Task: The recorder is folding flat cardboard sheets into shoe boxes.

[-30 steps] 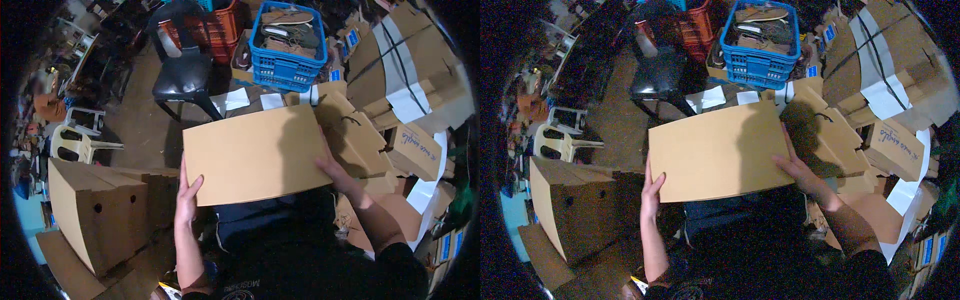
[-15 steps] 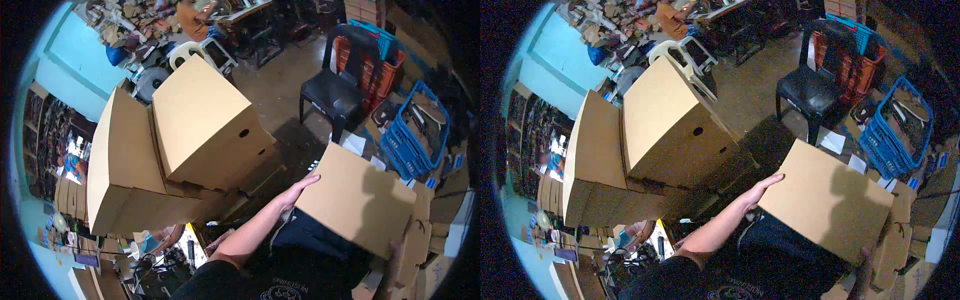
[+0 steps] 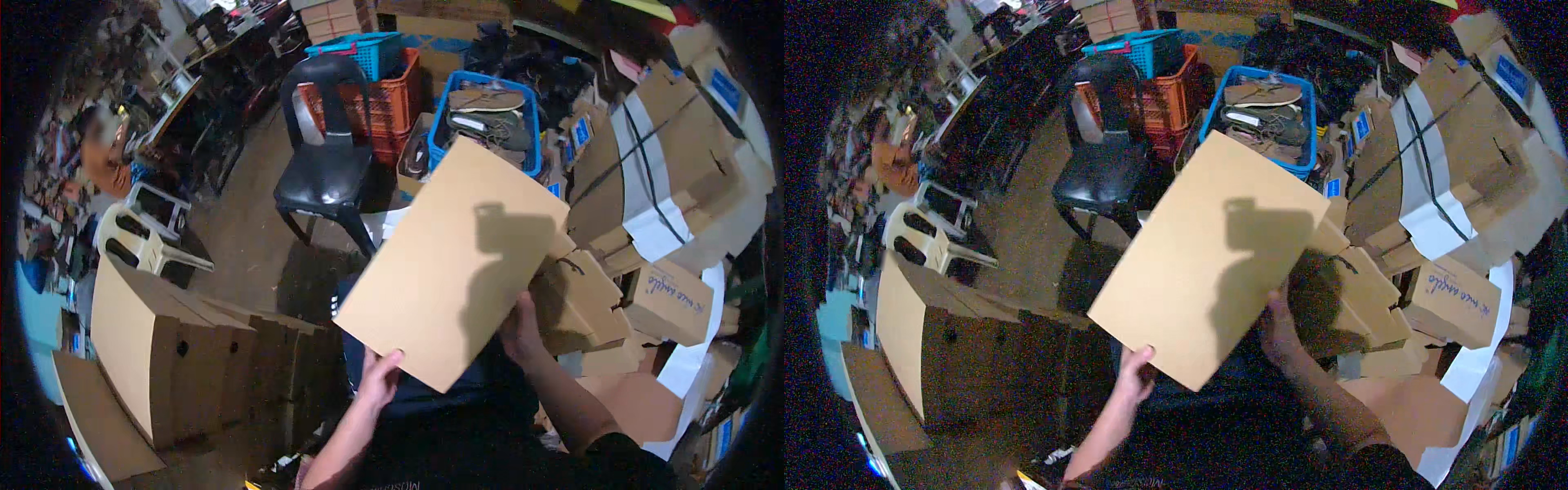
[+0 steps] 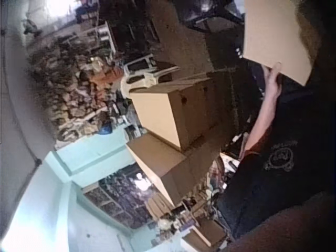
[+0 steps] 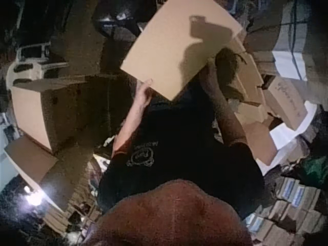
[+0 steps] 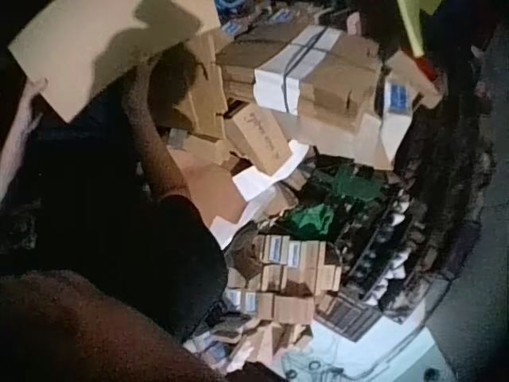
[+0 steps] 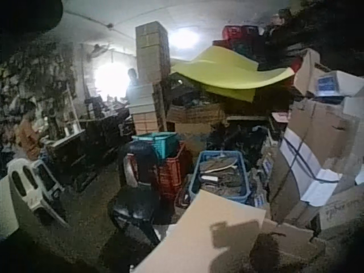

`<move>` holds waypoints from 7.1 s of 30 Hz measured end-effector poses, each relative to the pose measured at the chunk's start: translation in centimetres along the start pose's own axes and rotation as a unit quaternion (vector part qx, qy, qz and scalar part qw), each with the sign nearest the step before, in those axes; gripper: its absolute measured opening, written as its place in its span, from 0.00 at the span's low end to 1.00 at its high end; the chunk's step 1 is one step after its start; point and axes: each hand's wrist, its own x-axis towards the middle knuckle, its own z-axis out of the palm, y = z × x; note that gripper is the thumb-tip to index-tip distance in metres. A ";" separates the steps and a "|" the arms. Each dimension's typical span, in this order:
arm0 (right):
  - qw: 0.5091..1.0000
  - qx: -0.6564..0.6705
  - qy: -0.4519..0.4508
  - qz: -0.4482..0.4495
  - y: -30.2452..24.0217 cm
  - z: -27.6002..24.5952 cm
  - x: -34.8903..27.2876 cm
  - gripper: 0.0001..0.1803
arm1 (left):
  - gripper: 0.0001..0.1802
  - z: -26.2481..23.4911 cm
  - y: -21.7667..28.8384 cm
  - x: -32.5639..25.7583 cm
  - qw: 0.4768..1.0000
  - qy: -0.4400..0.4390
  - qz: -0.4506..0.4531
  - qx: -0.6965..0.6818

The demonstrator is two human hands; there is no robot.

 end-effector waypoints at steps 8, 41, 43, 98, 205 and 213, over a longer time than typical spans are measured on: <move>0.997 0.011 0.003 0.080 -2.5 1.4 2.5 0.24 | 0.58 0.4 1.3 0.1 0.978 -0.045 0.199 0.032; 0.941 -0.226 -0.133 -0.215 -5.9 8.2 7.6 0.19 | 0.62 -1.8 2.3 0.9 0.992 -0.072 0.108 -0.001; 0.947 -0.233 -0.110 -0.191 -7.4 6.1 7.7 0.20 | 0.65 0.7 2.5 1.0 0.987 -0.097 0.125 0.013; 0.723 -0.412 -0.358 -0.424 -9.4 14.6 4.3 0.50 | 0.39 8.7 17.7 -1.0 0.534 -0.128 0.607 0.575; 0.669 -0.427 -0.595 0.128 -8.4 50.4 2.8 0.47 | 0.16 -7.8 -1.7 2.7 0.788 0.072 0.377 0.481; 0.669 -0.472 -0.546 -0.181 -3.8 39.1 8.4 0.35 | 0.10 -9.3 0.0 2.5 0.782 0.133 0.398 0.461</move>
